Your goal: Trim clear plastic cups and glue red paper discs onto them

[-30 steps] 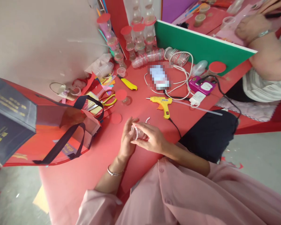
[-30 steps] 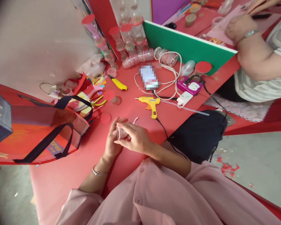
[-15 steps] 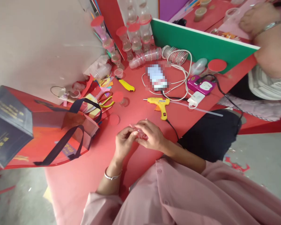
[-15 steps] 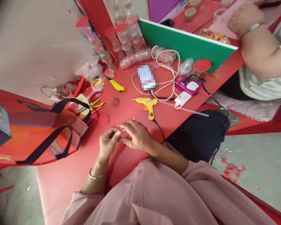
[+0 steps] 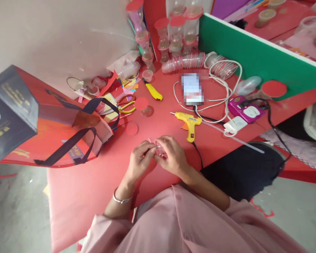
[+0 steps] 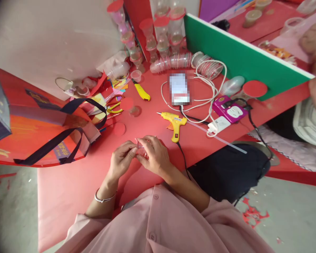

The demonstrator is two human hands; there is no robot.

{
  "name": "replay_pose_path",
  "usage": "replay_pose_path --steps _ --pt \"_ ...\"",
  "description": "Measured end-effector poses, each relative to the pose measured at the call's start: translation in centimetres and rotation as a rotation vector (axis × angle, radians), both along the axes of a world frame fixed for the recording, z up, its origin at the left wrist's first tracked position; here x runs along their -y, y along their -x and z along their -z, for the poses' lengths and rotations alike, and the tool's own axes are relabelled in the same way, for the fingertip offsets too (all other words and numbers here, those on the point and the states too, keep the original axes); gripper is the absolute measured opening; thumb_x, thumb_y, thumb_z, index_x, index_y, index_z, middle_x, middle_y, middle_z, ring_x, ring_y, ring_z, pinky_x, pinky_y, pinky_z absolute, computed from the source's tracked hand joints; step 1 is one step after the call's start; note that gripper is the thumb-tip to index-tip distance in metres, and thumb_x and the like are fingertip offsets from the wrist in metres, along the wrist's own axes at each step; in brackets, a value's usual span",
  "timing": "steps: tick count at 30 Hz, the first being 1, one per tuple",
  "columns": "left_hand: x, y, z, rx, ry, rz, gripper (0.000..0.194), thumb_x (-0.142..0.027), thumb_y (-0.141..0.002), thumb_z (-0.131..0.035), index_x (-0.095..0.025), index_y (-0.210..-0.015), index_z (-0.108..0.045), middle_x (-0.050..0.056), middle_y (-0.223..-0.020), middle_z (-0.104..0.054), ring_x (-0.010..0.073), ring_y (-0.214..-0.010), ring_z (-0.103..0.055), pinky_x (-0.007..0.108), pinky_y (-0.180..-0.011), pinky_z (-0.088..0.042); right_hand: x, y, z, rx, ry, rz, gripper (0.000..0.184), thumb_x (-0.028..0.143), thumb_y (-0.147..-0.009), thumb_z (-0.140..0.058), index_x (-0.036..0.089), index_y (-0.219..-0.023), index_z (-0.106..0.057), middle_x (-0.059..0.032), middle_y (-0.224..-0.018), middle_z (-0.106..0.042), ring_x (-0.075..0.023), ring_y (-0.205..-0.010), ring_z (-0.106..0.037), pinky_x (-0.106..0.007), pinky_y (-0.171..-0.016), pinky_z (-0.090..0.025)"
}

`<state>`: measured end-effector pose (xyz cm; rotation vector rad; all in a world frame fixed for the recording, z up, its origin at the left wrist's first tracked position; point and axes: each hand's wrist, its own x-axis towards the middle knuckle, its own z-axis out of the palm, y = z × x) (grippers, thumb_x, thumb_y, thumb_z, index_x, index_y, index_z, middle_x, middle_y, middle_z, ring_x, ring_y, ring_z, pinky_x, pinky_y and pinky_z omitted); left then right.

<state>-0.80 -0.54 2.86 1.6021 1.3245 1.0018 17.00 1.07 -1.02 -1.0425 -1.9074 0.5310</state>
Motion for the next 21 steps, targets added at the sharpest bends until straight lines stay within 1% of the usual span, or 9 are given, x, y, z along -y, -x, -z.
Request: replay_pose_path --steps 3,6,8,12,14,16,19,21 --pt "0.0 -0.1 -0.2 0.001 0.004 -0.004 0.023 -0.032 -0.101 -0.060 -0.019 -0.089 -0.074 0.003 -0.077 -0.059 0.0151 -0.070 -0.055 0.027 -0.065 -0.045 0.0 -0.1 0.0 -0.012 0.014 -0.030 0.054 0.035 -0.094 -0.071 0.025 -0.143 -0.053 -0.0142 -0.122 -0.066 -0.0299 -0.112 -0.066 -0.046 -0.095 -0.060" --pt "-0.1 -0.4 -0.4 -0.014 0.003 -0.010 0.022 -0.032 -0.101 -0.060 -0.019 -0.089 -0.073 0.004 -0.077 -0.059 0.0152 -0.069 -0.055 0.027 -0.063 -0.045 -0.1 -0.1 -0.1 -0.014 0.018 -0.032 0.055 0.036 -0.094 -0.070 0.025 -0.144 -0.052 -0.0146 -0.123 -0.066 -0.0304 -0.114 -0.066 -0.047 -0.096 -0.059" --pt "-0.1 -0.8 -0.5 -0.075 -0.056 -0.026 0.020 -0.028 -0.101 -0.059 -0.018 -0.088 -0.072 0.003 -0.076 -0.060 0.0149 -0.068 -0.055 0.027 -0.063 -0.044 -0.1 -0.1 -0.1 -0.023 0.014 -0.026 0.055 0.035 -0.093 -0.070 0.024 -0.144 -0.052 -0.0153 -0.125 -0.066 -0.0310 -0.116 -0.065 -0.047 -0.097 -0.059" --pt "0.0 -1.7 -0.7 -0.223 -0.231 -0.085 0.014 -0.019 -0.096 -0.060 -0.019 -0.083 -0.067 0.001 -0.073 -0.058 0.0123 -0.063 -0.051 0.025 -0.060 -0.040 -0.2 -0.2 -0.1 -0.072 0.027 -0.038 0.053 0.028 -0.092 -0.068 0.024 -0.143 -0.054 -0.0150 -0.127 -0.067 -0.0307 -0.119 -0.066 -0.047 -0.100 -0.058" --pt "0.0 -1.9 -0.5 -0.228 -0.255 -0.122 0.015 -0.018 -0.094 -0.060 -0.019 -0.080 -0.065 0.000 -0.071 -0.057 0.0117 -0.060 -0.049 0.025 -0.058 -0.039 -0.2 -0.2 -0.2 -0.111 0.039 -0.065 0.051 0.026 -0.091 -0.068 0.024 -0.140 -0.055 -0.0135 -0.126 -0.069 -0.0298 -0.118 -0.066 -0.048 -0.101 -0.057" --pt "0.1 -2.0 0.1 -0.151 -0.203 -0.150 0.018 -0.021 -0.095 -0.059 -0.019 -0.077 -0.064 0.000 -0.071 -0.056 0.0122 -0.062 -0.050 0.026 -0.060 -0.040 -0.2 -0.2 -0.3 -0.165 0.056 -0.092 0.048 0.026 -0.090 -0.071 0.025 -0.136 -0.058 -0.0120 -0.124 -0.071 -0.0290 -0.117 -0.067 -0.048 -0.102 -0.057" --pt "0.3 -2.0 1.2 0.111 -0.027 -0.156 0.028 -0.032 -0.098 -0.060 -0.018 -0.073 -0.060 0.000 -0.070 -0.054 0.0134 -0.064 -0.051 0.027 -0.062 -0.042 -0.2 -0.3 -0.5 -0.253 0.129 -0.130 0.044 0.030 -0.088 -0.076 0.026 -0.129 -0.061 -0.0104 -0.122 -0.073 -0.0273 -0.114 -0.070 -0.045 -0.099 -0.059" --pt "0.4 -2.1 1.9 0.279 0.092 -0.157 0.034 -0.039 -0.097 -0.062 -0.018 -0.071 -0.059 0.000 -0.069 -0.053 0.0131 -0.062 -0.048 0.027 -0.061 -0.042 -0.2 -0.4 -0.7 -0.298 0.191 -0.145 0.043 0.032 -0.087 -0.079 0.026 -0.125 -0.062 -0.0092 -0.119 -0.074 -0.0257 -0.110 -0.071 -0.043 -0.097 -0.060"
